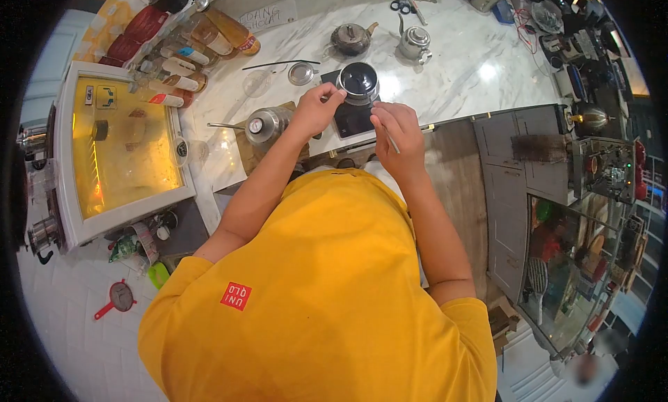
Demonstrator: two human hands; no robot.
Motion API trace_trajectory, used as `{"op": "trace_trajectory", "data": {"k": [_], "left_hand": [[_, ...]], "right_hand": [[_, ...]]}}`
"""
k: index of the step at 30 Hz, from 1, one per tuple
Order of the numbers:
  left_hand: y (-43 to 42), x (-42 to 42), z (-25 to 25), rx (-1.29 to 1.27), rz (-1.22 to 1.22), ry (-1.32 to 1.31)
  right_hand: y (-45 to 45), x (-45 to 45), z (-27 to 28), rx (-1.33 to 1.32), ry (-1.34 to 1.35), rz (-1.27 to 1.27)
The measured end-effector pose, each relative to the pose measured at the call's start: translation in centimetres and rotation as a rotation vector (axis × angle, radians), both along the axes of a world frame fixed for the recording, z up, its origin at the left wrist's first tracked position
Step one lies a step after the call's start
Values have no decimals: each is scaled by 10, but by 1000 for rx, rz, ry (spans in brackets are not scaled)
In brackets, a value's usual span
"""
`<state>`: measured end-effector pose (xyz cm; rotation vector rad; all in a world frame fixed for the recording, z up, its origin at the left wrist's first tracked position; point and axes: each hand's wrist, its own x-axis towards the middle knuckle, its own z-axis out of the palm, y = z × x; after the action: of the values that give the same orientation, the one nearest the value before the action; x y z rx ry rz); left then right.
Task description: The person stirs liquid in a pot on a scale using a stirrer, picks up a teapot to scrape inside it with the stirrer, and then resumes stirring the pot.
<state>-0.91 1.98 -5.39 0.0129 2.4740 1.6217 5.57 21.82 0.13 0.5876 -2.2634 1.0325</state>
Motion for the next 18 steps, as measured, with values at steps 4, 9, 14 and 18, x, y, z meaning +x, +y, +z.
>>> {"op": "trace_trajectory", "data": {"k": [4, 9, 14, 18], "left_hand": [[0, 0, -4, 7, 12, 3], [0, -1, -12, 11, 18, 49], [1, 1, -1, -6, 29, -7], [1, 3, -1, -5, 31, 21]], "right_hand": [[0, 2, 1, 21, 2, 20], [2, 3, 0, 24, 8, 28], [3, 6, 4, 34, -4, 34], [3, 9, 7, 34, -21, 32]]}}
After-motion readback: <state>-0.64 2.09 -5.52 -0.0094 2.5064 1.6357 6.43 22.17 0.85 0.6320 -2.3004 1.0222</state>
